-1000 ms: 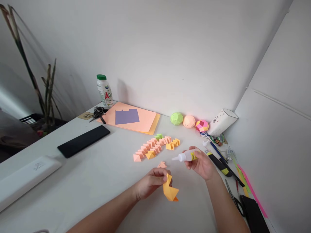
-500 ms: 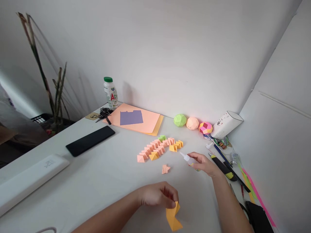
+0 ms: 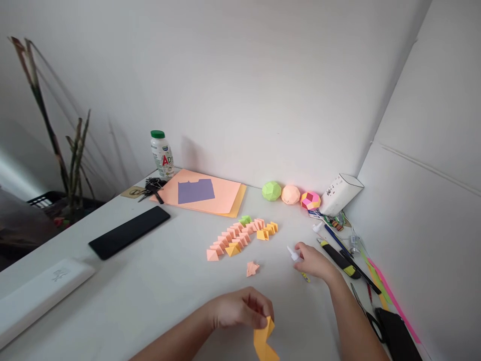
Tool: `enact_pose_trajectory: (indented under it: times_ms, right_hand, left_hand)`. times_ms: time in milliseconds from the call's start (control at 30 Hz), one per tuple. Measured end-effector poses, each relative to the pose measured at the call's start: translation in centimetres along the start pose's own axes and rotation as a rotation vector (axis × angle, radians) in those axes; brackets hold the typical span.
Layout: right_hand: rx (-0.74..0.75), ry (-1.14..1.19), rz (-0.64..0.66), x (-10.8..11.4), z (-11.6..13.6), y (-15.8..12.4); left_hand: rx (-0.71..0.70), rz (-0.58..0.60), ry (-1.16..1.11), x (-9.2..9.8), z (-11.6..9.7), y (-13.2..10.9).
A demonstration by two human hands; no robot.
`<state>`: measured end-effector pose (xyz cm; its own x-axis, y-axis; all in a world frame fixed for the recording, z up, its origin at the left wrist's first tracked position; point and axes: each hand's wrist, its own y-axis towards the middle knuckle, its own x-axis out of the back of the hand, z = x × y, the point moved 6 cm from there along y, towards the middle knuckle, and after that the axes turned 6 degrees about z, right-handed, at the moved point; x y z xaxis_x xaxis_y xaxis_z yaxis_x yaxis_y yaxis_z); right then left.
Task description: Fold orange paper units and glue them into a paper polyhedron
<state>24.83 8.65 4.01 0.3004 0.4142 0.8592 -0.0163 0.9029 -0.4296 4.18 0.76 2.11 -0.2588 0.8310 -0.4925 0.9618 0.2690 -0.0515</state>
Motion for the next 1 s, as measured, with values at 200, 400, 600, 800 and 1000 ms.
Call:
enact_pose_trajectory:
  times_ms: [200, 400, 600, 800, 1000]
  right_hand:
    - [0.289, -0.232, -0.344, -0.5, 7.2, -2.4]
    - [0.891, -0.211, -0.299, -7.1, 13.5, -4.3]
    - [0.917, -0.129, -0.385, -5.4, 12.1, -3.3]
    - [0.379, -0.115, -0.830, 3.0, 4.1, -1.6]
    - [0.382, 0.017, -0.625, 0.4, 6.6, 1.0]
  left_hand:
    - [-0.078, 0.034, -0.100, -0.2, -0.4, -0.1]
    - [-0.174, 0.094, -0.213, -0.4, -0.5, 0.1]
    - [-0.209, 0.088, -0.283, -0.3, -0.7, 0.1]
    - [-0.238, 0.049, -0.292, -0.2, -1.3, 0.0]
    - [-0.237, 0.049, -0.287, -0.3, -1.5, -0.2]
